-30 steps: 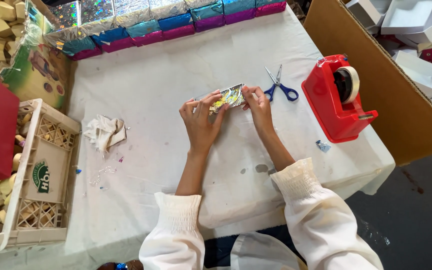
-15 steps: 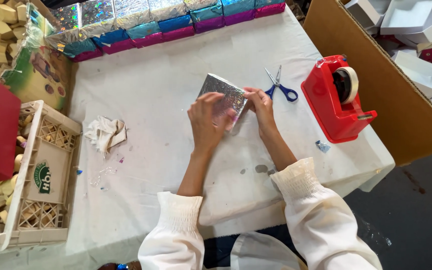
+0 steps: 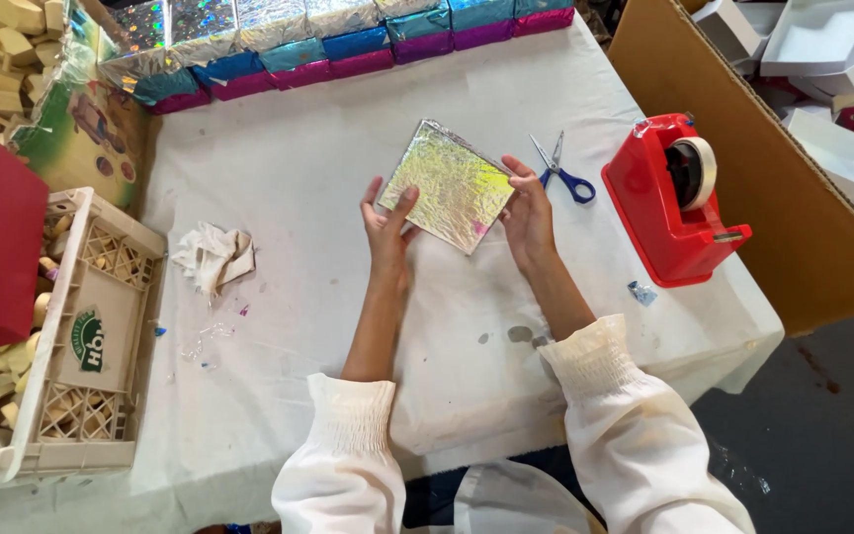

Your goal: The person wraps a small rectangular box in shiny silver foil, folding the edges and securing them with clear tape from a red dispenser. After finishing the wrapping, the person places the box in a row with other wrapped items and then wipes the table surface with a cloth.

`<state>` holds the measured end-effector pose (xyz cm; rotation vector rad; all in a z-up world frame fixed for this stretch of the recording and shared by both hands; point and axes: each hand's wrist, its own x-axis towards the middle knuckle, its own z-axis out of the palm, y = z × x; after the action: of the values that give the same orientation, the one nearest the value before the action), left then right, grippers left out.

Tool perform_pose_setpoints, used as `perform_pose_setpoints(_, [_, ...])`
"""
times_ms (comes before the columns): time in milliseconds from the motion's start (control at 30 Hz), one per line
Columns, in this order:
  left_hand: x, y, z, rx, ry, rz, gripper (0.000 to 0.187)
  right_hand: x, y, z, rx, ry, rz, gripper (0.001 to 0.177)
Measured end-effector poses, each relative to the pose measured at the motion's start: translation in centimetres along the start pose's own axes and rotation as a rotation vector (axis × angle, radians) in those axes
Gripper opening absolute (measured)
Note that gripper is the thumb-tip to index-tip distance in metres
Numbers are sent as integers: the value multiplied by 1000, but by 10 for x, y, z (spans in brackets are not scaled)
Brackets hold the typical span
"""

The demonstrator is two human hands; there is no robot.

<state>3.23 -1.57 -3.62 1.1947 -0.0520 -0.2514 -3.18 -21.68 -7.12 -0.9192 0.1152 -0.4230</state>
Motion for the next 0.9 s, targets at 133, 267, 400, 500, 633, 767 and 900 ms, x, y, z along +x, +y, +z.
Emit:
perform_pose_setpoints(133, [-8, 22, -6, -101, -8, 135, 96, -14, -17, 29, -83, -98, -47, 64])
perform_pose_setpoints(267, [8, 13, -23, -240, -59, 215, 62, -17, -10, 30, -370, -108, -142, 56])
perform_pose_setpoints(400, [12, 12, -25, -245, -78, 220, 46, -20, -14, 39, -511, -163, -103, 46])
perform_pose_setpoints(500, [14, 12, -27, -241, -105, 238, 46, -22, -16, 44, -527, -172, -85, 49])
perform_pose_setpoints(633, [8, 14, -23, -238, -123, 243, 45, -21, -11, 41, -537, -172, -84, 49])
perform_pose_setpoints(767, [-5, 26, -13, -151, -100, 239, 45, -21, -9, 40, -560, -151, -54, 44])
perform_pose_setpoints(900, [8, 8, -20, -167, -82, 217, 52, -15, -2, 31, -529, -103, 17, 41])
